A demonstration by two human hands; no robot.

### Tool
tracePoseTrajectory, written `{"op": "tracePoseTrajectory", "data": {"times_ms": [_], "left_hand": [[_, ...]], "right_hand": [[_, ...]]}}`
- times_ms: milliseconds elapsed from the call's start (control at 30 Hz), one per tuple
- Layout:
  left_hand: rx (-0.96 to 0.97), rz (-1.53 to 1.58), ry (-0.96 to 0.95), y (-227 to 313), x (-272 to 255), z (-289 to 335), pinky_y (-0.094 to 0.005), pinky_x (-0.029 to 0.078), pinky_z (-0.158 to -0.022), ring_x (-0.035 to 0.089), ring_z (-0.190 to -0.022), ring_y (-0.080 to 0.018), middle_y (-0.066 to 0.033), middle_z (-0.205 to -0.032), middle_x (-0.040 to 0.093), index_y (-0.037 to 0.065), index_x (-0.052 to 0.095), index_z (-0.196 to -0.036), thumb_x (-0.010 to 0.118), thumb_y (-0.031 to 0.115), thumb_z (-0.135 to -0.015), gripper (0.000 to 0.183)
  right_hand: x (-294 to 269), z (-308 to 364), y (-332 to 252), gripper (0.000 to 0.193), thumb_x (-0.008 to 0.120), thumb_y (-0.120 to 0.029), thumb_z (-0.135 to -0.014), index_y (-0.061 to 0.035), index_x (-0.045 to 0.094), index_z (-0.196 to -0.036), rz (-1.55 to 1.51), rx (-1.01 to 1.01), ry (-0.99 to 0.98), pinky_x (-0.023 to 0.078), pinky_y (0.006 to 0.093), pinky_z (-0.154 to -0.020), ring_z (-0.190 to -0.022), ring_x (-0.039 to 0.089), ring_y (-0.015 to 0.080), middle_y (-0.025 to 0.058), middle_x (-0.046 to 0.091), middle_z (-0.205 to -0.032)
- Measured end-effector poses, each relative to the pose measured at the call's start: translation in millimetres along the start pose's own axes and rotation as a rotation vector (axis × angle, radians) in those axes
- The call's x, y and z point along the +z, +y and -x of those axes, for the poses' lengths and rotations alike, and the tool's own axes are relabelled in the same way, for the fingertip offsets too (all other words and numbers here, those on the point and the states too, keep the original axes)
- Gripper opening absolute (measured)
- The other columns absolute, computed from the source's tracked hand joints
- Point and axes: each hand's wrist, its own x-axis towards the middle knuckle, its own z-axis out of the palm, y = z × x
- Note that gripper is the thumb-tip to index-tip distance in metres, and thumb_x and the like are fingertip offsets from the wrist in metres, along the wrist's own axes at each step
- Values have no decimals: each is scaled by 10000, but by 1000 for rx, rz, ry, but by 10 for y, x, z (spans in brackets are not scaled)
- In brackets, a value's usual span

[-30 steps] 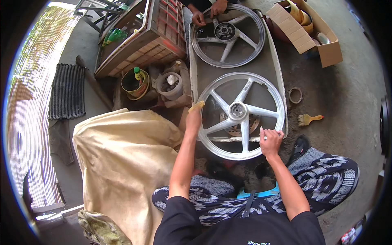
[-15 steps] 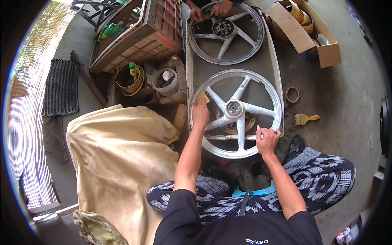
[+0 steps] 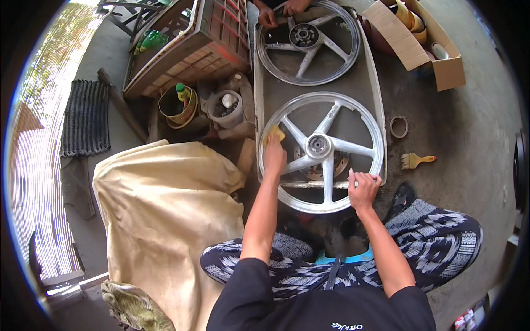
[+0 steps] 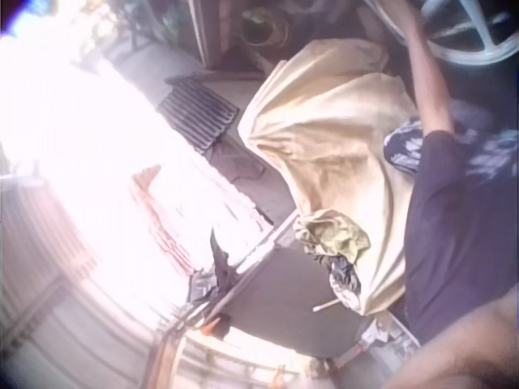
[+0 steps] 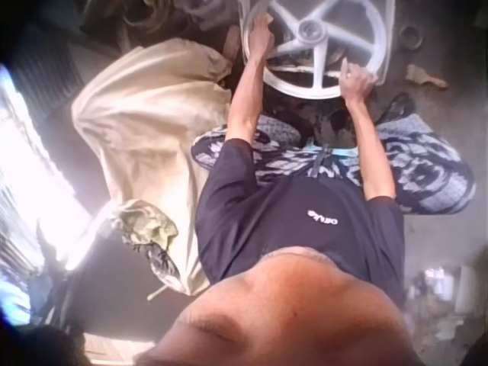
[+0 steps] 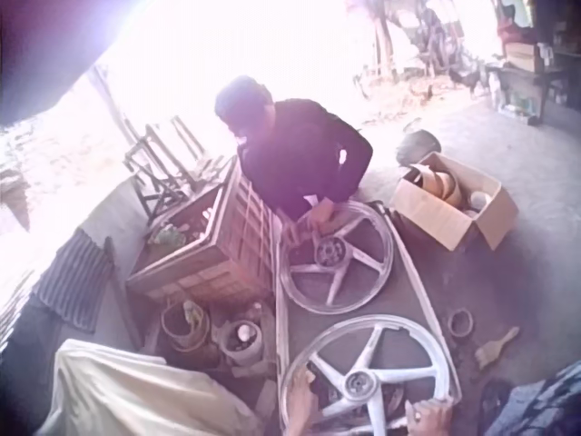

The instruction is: The person sands a motorcycle wheel rim by hand using a piece of sandpaper, rotating the wheel in a tray to reach different sections.

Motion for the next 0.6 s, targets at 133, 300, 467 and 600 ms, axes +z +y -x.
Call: {"op": "tracePoseTrajectory", "data": {"times_ms": [133, 300, 467, 600], "left_hand": [[-83, -1, -10, -90, -82, -96, -489, 512, -953, 621, -1122, -441, -309, -1316, 568, -50, 542, -1275, 455, 23, -881, 410], [-270, 34, -49, 136, -177, 125, -530, 525, -857, 666, -979, -454, -259, -1137, 665, -31, 557, -1250, 451, 37, -898, 374], [-242, 70, -99, 150, -292, -81, -555, 528, -803, 672, -913, -471, -259, -1016, 693, -18, 574, -1182, 472, 54, -881, 326], [-174, 38, -78, 53, -228, -333, -546, 539, -788, 688, -894, -447, -258, -980, 700, -9, 600, -1133, 492, 72, -888, 280]], "right_hand": [[4, -12, -89, 328, 586, -254, -964, -86, 641, -687, -16, 3, -13, 349, 416, -899, -756, 613, 235, 51, 619, -687], [-17, -27, -13, 332, 588, -260, -962, -83, 646, -687, 26, 1, 6, 350, 417, -901, -754, 612, 233, 49, 620, -688], [-4, -21, 14, 342, 577, -264, -970, -84, 645, -688, 21, -5, 13, 351, 419, -892, -759, 612, 233, 50, 620, -691], [-12, -24, -34, 348, 568, -267, -977, -83, 646, -691, 3, 3, -7, 349, 419, -896, -769, 614, 233, 50, 625, -697]]}}
